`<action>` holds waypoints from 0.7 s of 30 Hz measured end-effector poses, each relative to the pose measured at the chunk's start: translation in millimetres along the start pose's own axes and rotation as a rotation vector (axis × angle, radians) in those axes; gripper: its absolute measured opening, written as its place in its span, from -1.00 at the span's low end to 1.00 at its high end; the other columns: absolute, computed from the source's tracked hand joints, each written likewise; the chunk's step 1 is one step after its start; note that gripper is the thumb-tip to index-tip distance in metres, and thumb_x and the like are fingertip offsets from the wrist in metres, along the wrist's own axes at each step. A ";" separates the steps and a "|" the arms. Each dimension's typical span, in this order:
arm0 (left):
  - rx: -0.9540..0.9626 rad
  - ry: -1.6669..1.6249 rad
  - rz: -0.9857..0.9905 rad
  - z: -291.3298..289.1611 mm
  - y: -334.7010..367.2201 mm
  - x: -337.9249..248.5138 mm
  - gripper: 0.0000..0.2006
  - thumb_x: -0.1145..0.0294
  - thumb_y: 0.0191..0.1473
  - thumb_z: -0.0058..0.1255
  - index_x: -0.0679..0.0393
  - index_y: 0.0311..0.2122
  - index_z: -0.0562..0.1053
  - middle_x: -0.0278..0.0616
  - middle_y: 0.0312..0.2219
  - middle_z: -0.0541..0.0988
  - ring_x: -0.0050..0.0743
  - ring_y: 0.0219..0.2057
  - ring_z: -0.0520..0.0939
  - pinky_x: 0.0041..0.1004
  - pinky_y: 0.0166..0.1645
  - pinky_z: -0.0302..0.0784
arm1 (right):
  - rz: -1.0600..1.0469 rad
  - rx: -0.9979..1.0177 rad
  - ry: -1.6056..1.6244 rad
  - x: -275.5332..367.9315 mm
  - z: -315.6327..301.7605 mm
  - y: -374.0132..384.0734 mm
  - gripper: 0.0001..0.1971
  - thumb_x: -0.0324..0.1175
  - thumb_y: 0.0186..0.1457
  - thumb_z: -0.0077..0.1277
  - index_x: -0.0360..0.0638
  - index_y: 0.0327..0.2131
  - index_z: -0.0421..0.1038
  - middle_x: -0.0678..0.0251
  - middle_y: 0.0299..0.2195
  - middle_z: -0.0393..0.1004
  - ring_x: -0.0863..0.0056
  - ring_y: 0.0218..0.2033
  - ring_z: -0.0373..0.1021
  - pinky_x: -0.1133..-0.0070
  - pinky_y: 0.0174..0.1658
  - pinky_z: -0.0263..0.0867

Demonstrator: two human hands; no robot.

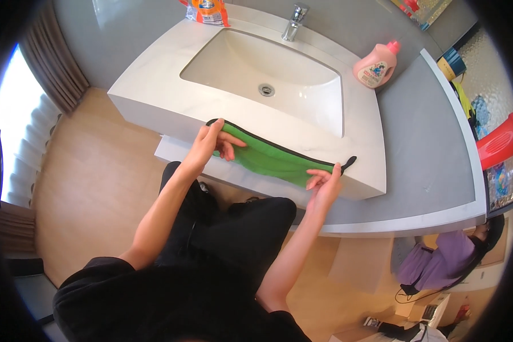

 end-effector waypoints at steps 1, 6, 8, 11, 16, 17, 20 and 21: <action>-0.009 0.005 0.010 -5.6 -1.1 -0.4 -0.33 0.11 0.27 -0.57 0.43 -0.43 0.57 -0.16 -0.76 0.49 -0.53 -0.68 0.43 -0.55 -0.49 0.38 | 0.020 0.001 -0.025 0.7 5.3 -2.0 -0.27 0.07 0.25 -0.37 -0.38 -0.73 0.40 0.25 -0.85 0.28 0.53 -0.84 0.14 0.62 -0.65 0.13; -0.078 0.029 0.041 -53.7 -3.4 -3.1 -0.32 0.09 0.26 -0.57 0.37 -0.49 0.58 -0.20 -0.78 0.50 -0.60 -0.71 0.41 -0.60 -0.52 0.34 | 0.015 0.037 -0.084 -12.6 48.8 -12.9 -0.28 0.07 0.26 -0.37 -0.36 -0.72 0.40 0.31 -0.88 0.22 0.54 -0.86 0.11 0.62 -0.69 0.10; -0.112 0.034 0.029 -76.9 -6.1 -6.7 -0.33 0.10 0.25 -0.56 0.38 -0.51 0.58 -0.19 -0.78 0.50 -0.58 -0.71 0.43 -0.59 -0.51 0.35 | 0.032 0.086 -0.104 -20.9 69.7 -18.7 -0.27 0.08 0.26 -0.39 -0.36 -0.72 0.40 0.29 -0.87 0.24 0.55 -0.86 0.12 0.63 -0.69 0.11; -0.212 0.087 0.018 -109.6 -8.1 -15.3 -0.33 0.10 0.24 -0.55 0.39 -0.52 0.57 -0.16 -0.78 0.50 -0.53 -0.70 0.45 -0.58 -0.51 0.35 | -0.004 0.187 -0.166 -32.0 99.6 -25.8 -0.18 0.10 0.27 -0.52 -0.44 -0.71 0.44 0.17 -0.79 0.39 0.54 -0.84 0.19 0.67 -0.68 0.15; -0.395 0.106 0.031 -187.1 -17.6 -26.2 -0.35 0.02 0.20 -0.42 0.39 -0.58 0.53 -0.15 -0.80 0.46 -0.49 -0.73 0.43 -0.57 -0.51 0.34 | -0.019 0.349 -0.190 -49.7 177.3 -53.6 -0.19 0.06 0.30 -0.56 -0.43 -0.68 0.46 0.20 -0.80 0.39 0.58 -0.83 0.21 0.68 -0.70 0.15; -0.437 0.121 0.029 -202.8 -19.4 -28.1 -0.35 0.02 0.20 -0.42 0.37 -0.58 0.54 -0.16 -0.80 0.47 -0.52 -0.72 0.43 -0.58 -0.51 0.32 | -0.029 0.396 -0.190 -53.9 193.7 -59.3 -0.19 0.06 0.30 -0.56 -0.44 -0.66 0.47 0.23 -0.81 0.37 0.59 -0.83 0.21 0.69 -0.70 0.15; -0.515 0.170 0.050 -249.7 -24.9 -33.1 -0.35 0.01 0.21 -0.43 0.33 -0.59 0.55 -0.21 -0.80 0.46 -0.56 -0.71 0.42 -0.59 -0.50 0.30 | -0.009 0.488 -0.178 -62.6 240.3 -76.3 -0.20 0.05 0.31 -0.56 -0.44 -0.61 0.50 0.30 -0.84 0.33 0.61 -0.83 0.21 0.71 -0.70 0.16; -0.528 0.187 0.053 -259.1 -28.5 -36.9 -0.34 -0.01 0.21 -0.43 0.33 -0.57 0.55 -0.23 -0.78 0.47 -0.57 -0.69 0.42 -0.59 -0.49 0.31 | 0.017 0.529 -0.170 -66.6 253.6 -81.5 -0.21 0.05 0.31 -0.56 -0.44 -0.58 0.51 0.33 -0.85 0.31 0.63 -0.82 0.21 0.72 -0.69 0.16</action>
Point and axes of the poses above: each hand's wrist, its own y-axis towards the middle knuckle, its own z-axis out of the palm, x = y × z, the point moved 2 cm from there along y, towards the middle knuckle
